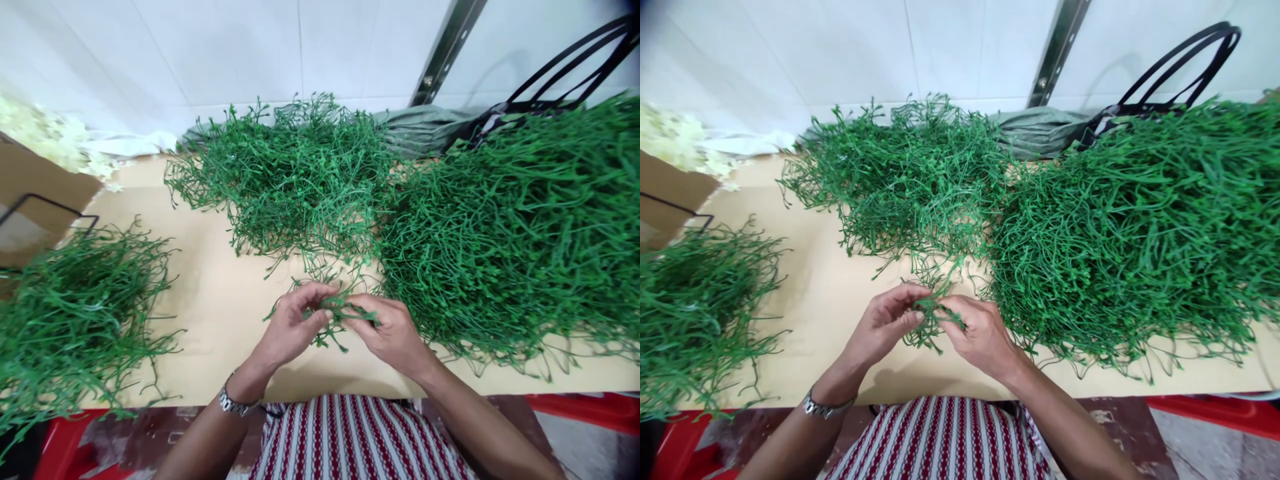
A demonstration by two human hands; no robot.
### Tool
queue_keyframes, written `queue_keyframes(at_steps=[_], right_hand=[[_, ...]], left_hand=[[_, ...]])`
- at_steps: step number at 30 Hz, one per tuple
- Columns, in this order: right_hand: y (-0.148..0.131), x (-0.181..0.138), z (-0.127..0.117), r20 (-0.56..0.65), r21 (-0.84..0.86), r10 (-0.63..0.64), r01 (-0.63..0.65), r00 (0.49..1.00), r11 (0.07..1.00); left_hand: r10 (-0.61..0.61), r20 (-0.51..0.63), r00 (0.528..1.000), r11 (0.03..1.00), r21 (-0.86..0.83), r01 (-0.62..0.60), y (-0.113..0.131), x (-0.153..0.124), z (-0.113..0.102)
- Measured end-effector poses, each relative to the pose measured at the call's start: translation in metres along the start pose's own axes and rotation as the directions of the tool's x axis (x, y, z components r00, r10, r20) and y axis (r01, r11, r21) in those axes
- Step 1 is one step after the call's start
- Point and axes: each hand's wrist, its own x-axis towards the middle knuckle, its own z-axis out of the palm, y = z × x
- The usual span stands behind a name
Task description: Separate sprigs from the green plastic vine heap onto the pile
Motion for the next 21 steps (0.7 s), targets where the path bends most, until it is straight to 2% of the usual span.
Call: queue_keyframes(at_steps=[5,12,14,17,19,21], right_hand=[[0.003,0.002,0.0,-0.027,0.003,-0.001,0.001,1.0,1.0],[0.006,0.004,-0.004,-0.047,-0.013,-0.022,0.022,0.999,1.0],[0.005,0.006,-0.006,-0.047,-0.042,-0.051,0.049,0.998,0.998],[0.005,0.007,-0.009,-0.034,-0.146,-0.146,0.14,0.989,0.979],[0.004,0.008,-0.009,0.003,-0.248,-0.222,0.216,0.975,0.944],[0.004,0.007,-0.005,0.049,-0.339,-0.281,0.281,0.958,0.898]], left_hand=[[0.12,-0.144,0.982,0.989,-0.063,-0.13,-0.002,0.001,-0.002],[0.145,-0.272,0.951,0.968,-0.161,-0.193,-0.013,-0.002,-0.009],[0.137,-0.243,0.96,0.973,-0.149,-0.177,-0.012,-0.003,-0.013],[0.074,-0.098,0.992,0.989,-0.122,-0.086,-0.007,-0.002,-0.015],[0.007,-0.028,1.0,0.997,-0.082,-0.009,-0.002,-0.001,-0.012],[-0.027,-0.012,1.0,1.0,-0.007,0.027,0.001,0.0,-0.006]])
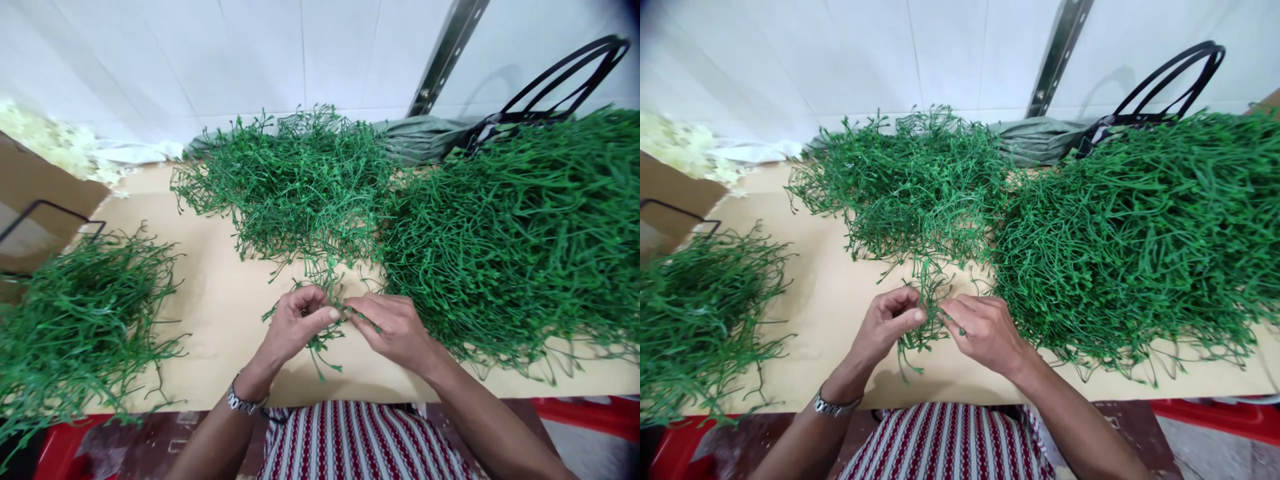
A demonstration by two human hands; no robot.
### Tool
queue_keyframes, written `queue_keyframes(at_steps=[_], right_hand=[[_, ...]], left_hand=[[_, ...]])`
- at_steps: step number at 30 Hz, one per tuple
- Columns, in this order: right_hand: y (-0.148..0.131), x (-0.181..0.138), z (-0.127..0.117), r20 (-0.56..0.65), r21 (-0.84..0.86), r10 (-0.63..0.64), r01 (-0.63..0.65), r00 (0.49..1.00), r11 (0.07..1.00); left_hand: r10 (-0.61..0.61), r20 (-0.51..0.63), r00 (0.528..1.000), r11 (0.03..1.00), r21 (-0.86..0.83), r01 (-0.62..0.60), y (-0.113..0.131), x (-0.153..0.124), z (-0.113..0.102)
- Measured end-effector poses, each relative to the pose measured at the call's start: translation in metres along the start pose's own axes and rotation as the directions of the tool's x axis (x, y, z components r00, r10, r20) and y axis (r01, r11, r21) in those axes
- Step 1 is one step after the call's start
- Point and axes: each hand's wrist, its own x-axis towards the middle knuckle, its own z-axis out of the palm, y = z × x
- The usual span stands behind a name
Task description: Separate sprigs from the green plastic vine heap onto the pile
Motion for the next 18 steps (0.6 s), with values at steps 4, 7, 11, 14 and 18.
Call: queue_keyframes(at_steps=[4,7,11,14,18], right_hand=[[-0.006,-0.001,0.006,0.043,0.018,0.031,-0.032,0.999,0.999],[-0.008,0.002,0.0,0.098,0.236,0.188,-0.206,0.977,0.95],[-0.006,0.012,-0.013,0.138,0.312,0.259,-0.29,0.956,0.905],[-0.001,0.019,-0.01,0.245,0.257,0.197,-0.259,0.949,0.931],[0.007,0.022,0.0,0.279,0.263,0.079,-0.155,0.957,0.952]], left_hand=[[0.115,-0.044,0.992,0.984,0.143,-0.107,0.0,0.001,0.007],[0.219,-0.057,0.974,0.945,0.259,-0.197,-0.001,-0.001,0.005],[0.306,0.04,0.951,0.833,0.473,-0.287,0.001,-0.004,0.002],[0.378,0.092,0.921,0.741,0.566,-0.361,0.001,-0.005,0.002],[0.451,0.175,0.875,0.658,0.597,-0.458,-0.003,-0.003,0.0]])
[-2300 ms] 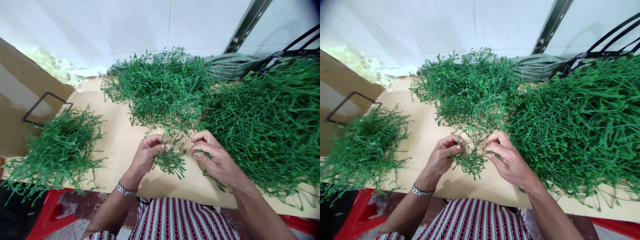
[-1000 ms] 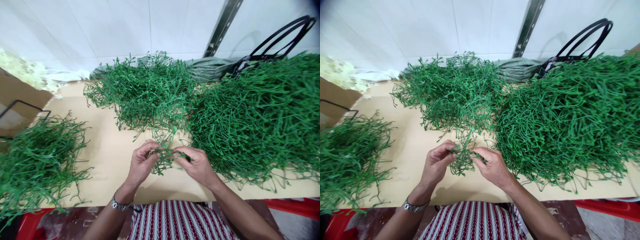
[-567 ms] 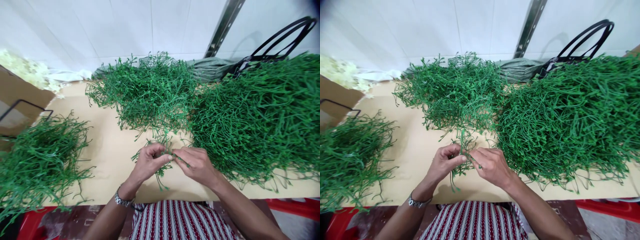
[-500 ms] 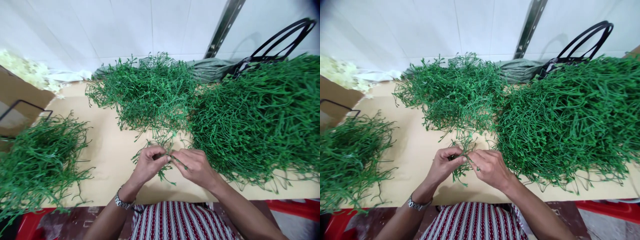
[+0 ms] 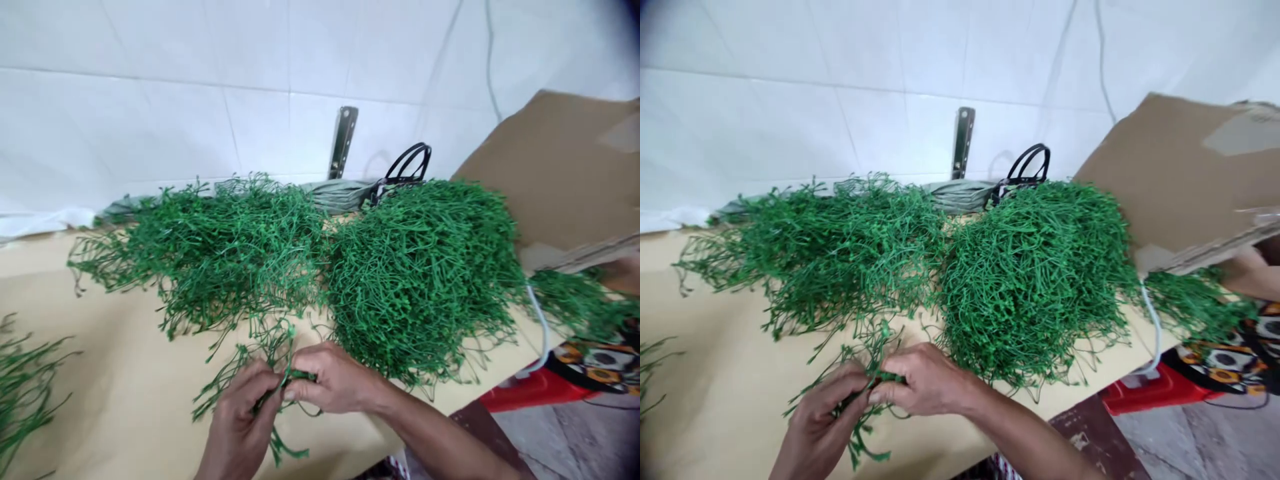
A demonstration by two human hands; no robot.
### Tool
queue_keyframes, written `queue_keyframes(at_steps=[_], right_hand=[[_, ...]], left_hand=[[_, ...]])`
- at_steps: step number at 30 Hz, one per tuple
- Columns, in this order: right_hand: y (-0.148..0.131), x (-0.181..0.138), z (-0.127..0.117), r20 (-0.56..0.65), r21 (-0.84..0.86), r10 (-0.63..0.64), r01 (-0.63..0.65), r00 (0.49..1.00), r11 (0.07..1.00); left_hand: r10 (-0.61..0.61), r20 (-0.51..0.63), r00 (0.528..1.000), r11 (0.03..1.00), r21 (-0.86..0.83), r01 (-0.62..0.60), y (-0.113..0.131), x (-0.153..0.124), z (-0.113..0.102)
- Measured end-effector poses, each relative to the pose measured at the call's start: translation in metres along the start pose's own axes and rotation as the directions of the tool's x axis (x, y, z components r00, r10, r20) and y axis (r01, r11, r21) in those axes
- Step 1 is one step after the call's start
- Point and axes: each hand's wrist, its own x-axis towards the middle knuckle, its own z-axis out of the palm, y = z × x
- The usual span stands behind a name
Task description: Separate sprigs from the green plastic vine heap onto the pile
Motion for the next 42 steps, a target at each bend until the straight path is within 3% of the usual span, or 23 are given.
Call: queue_keyframes(at_steps=[6,11,14,18,21,25,31,36,39,42], right_hand=[[0.0,-0.002,-0.003,0.122,-0.192,0.004,0.02,0.993,0.981],[-0.008,0.0,-0.01,0.273,-0.271,0.041,0.036,0.961,0.962],[-0.012,0.003,-0.013,0.301,-0.277,0.079,0.008,0.95,0.961],[-0.012,0.003,-0.009,0.268,-0.204,0.116,-0.061,0.956,0.977],[-0.009,-0.001,-0.002,0.21,-0.247,0.158,-0.104,0.965,0.963],[-0.005,-0.005,0.006,0.149,-0.314,0.128,-0.076,0.98,0.946],[-0.004,-0.005,0.008,0.083,-0.323,0.071,-0.041,0.994,0.945],[-0.004,-0.006,0.008,0.007,-0.341,0.027,-0.023,1.0,0.94],[-0.003,-0.007,0.013,-0.038,-0.343,0.01,-0.022,0.999,0.939],[-0.002,-0.008,0.015,-0.057,-0.31,-0.006,-0.012,0.998,0.951]], left_hand=[[0.075,0.058,0.995,0.996,0.049,-0.078,0.0,0.003,0.0],[0.121,0.169,0.978,0.987,0.083,-0.137,0.004,0.005,-0.004],[0.115,0.196,0.974,0.99,0.061,-0.129,0.003,0.006,-0.007],[0.067,0.214,0.975,0.997,0.016,-0.072,-0.004,0.005,-0.005],[0.061,0.167,0.984,0.989,0.122,-0.082,-0.012,0.0,0.0],[0.107,0.089,0.99,0.949,0.288,-0.129,-0.017,-0.003,0.003],[0.132,0.118,0.984,0.958,0.239,-0.157,-0.008,0.01,-0.003],[0.032,0.183,0.983,0.978,0.199,-0.069,-0.006,0.013,-0.005],[-0.056,0.149,0.987,0.973,0.229,0.021,-0.006,0.011,-0.003],[-0.065,0.135,0.989,0.963,0.267,0.027,-0.002,0.01,-0.003]])
